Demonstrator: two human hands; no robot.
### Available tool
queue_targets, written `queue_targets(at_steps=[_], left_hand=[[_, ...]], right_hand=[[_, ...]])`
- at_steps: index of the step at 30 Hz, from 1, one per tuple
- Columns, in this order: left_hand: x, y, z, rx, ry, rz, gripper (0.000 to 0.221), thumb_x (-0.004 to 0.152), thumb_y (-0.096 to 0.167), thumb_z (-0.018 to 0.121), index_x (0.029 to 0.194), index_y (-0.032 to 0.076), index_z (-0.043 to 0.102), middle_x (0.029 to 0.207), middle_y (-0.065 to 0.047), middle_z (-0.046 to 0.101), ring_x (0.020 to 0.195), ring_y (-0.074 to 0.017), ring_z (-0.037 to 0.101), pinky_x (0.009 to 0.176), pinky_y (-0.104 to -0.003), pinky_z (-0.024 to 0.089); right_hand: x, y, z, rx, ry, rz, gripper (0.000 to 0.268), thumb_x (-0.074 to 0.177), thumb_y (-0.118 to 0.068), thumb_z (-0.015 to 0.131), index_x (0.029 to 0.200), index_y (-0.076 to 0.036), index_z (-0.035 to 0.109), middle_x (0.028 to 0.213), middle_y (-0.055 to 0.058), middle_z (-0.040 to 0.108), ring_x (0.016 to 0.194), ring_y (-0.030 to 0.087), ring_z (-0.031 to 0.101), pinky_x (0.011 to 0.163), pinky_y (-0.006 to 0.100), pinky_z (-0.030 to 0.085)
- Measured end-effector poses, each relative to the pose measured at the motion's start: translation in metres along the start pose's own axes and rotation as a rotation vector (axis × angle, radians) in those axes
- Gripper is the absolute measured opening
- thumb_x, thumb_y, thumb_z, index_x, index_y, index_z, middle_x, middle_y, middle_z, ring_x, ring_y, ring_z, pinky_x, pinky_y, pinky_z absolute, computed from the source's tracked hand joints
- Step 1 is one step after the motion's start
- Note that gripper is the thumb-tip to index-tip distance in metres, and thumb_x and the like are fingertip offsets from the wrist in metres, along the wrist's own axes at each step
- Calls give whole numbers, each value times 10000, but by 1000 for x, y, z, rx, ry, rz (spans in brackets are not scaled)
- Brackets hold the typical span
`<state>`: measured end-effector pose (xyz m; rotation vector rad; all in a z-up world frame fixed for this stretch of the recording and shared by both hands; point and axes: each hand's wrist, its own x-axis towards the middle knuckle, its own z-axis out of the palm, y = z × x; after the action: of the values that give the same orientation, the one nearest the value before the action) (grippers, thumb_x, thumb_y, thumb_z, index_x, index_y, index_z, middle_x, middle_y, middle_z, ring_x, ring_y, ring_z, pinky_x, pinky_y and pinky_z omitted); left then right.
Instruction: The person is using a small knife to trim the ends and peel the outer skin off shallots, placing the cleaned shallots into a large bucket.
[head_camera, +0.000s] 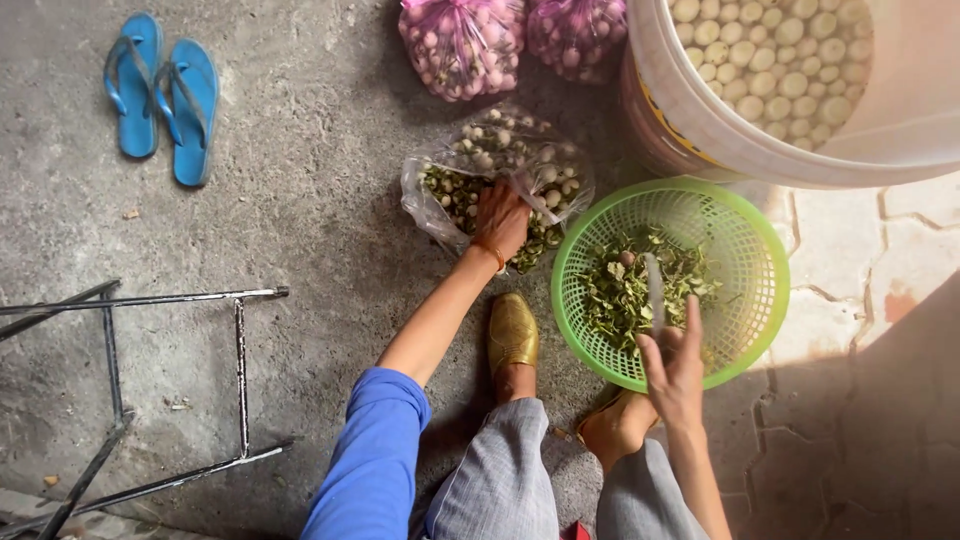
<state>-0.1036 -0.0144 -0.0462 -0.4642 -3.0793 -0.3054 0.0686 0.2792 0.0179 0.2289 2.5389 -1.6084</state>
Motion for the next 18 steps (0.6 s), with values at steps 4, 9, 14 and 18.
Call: queue_targets(at_steps=[4,9,14,18], left_hand=[[-14,-15,17,-159,-98,-83,122,958,25,658,1071,-20,661,1045,-184,600,1032,-363,629,878,-499,539],[-66,-9,-28,-589,32,-345,217,1028,92,595,1239,39,603,1106,-125,567,959,-293,662,764,-401,577],[-92,61,-3,-1999,-36,-806,270,998,141,674,1265,101,667,1007,-15,669,815,-89,662,678,-180,565],[-92,128,-26,-2344,-275,-783,320,933,35,715,1245,60,650,1101,-133,721,934,-239,757,806,-309,665]], right_hand=[[-9,13,3,-1,-86,84,823,997,-172,622,1670,-78,158,860,200,671,625,260,597,559,363,425],[-22,5,7,184,-209,145,734,1033,-175,503,1659,-70,136,736,167,669,566,233,580,482,344,442],[-21,0,17,626,-404,154,709,1023,-158,481,1645,-92,145,614,73,603,479,120,537,362,187,377],[-13,-8,17,801,-441,31,706,1028,-80,450,1640,-29,103,562,80,591,396,111,488,363,209,390]])
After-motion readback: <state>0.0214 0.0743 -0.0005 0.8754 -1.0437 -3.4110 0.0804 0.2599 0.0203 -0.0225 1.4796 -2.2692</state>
